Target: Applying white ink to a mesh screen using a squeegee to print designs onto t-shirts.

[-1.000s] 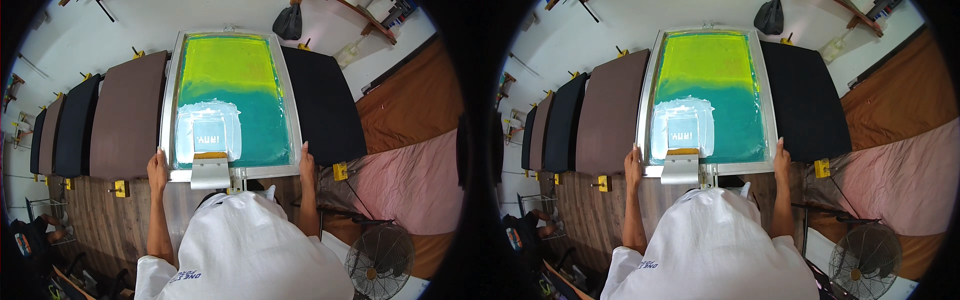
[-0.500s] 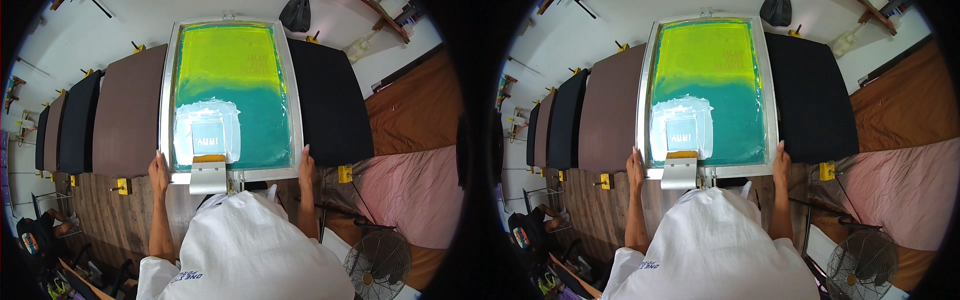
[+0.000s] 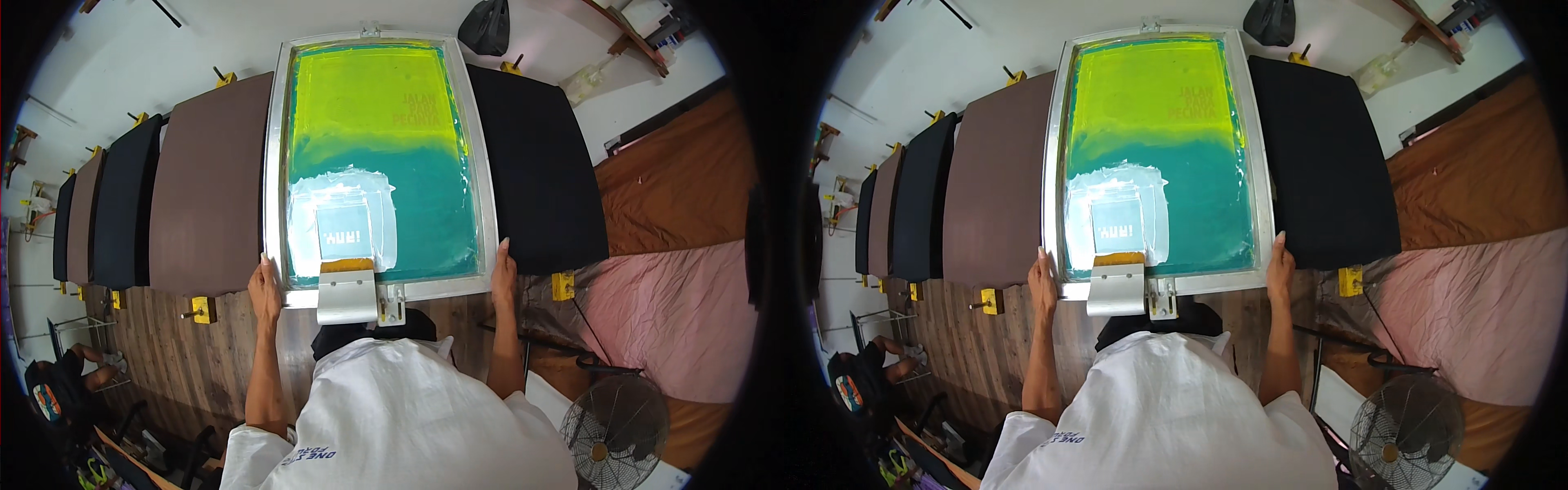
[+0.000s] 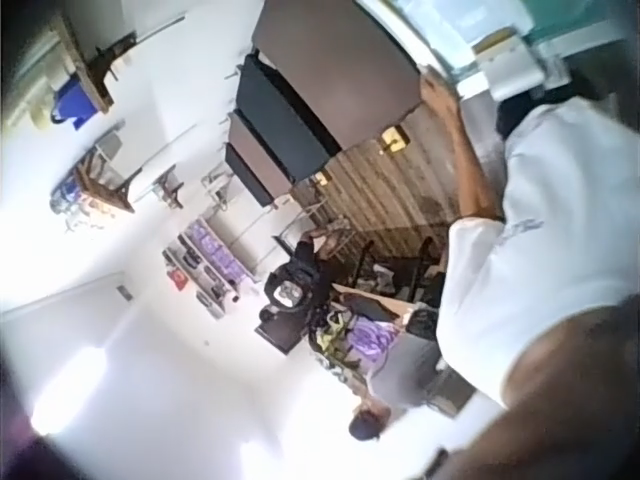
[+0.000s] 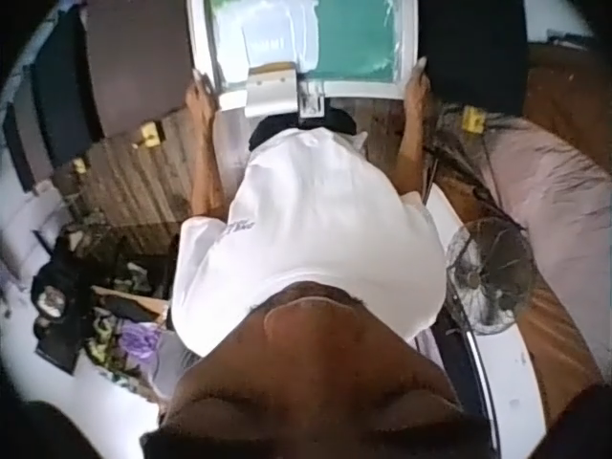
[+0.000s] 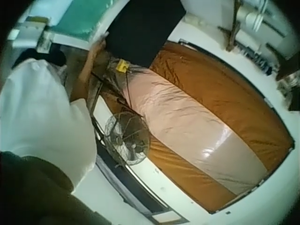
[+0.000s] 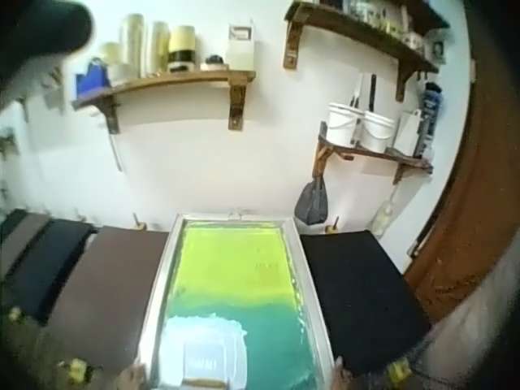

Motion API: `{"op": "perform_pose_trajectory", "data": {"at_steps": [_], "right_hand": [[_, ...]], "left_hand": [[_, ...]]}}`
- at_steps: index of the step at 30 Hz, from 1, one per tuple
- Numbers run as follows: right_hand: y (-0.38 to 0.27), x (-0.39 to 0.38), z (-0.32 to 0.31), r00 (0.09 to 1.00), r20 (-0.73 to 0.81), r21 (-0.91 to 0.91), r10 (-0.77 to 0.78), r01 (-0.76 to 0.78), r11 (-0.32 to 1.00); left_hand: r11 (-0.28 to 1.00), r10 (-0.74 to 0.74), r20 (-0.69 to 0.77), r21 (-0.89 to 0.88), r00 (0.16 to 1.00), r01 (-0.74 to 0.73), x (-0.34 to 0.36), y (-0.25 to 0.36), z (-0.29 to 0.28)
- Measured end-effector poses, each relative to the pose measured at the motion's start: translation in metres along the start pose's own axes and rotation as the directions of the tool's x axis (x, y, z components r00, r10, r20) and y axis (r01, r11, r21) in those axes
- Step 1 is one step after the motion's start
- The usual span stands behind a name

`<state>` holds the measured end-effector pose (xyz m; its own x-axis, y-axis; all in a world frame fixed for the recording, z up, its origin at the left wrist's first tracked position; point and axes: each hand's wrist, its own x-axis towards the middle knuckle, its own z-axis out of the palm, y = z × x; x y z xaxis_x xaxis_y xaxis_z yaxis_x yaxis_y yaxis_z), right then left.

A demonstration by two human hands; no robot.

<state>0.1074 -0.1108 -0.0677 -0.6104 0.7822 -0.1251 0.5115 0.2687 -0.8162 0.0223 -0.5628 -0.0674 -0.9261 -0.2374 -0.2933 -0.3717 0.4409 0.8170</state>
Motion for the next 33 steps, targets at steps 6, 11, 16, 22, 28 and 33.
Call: {"op": "perform_pose_trajectory", "data": {"at_steps": [6, 11, 16, 22, 28, 33], "right_hand": [[-0.006, 0.004, -0.009, 0.993, 0.098, -0.031, 0.069, -0.067, 0.997], [-0.021, -0.003, -0.014, 0.989, 0.107, 0.004, 0.106, -0.107, 0.994], [0.001, 0.005, -0.015, 0.998, 0.048, -0.003, 0.03, -0.03, 1.0], [-0.016, 0.003, -0.022, 0.989, 0.115, -0.143, 0.093, -0.076, 0.987], [-0.019, 0.005, -0.017, 0.987, 0.155, -0.026, 0.045, -0.042, 0.999], [0.004, 0.014, -0.014, 0.991, 0.129, 0.007, 0.021, -0.022, 1.0]], "left_hand": [[1.0, 0.013, 0.048, -0.027, 0.999, -0.012, 0.006, 0.007, -0.001], [0.994, 0.066, 0.047, -0.087, 0.997, -0.062, 0.013, 0.007, -0.002], [0.995, 0.07, 0.014, -0.068, 0.997, -0.069, 0.01, 0.006, 0.004], [0.993, 0.08, 0.002, -0.083, 0.997, -0.079, 0.01, 0.005, -0.005], [0.988, 0.11, -0.01, -0.112, 0.994, -0.11, 0.008, 0.009, -0.002], [0.992, 0.094, -0.026, -0.083, 0.995, -0.096, 0.004, 0.009, -0.001]]}}
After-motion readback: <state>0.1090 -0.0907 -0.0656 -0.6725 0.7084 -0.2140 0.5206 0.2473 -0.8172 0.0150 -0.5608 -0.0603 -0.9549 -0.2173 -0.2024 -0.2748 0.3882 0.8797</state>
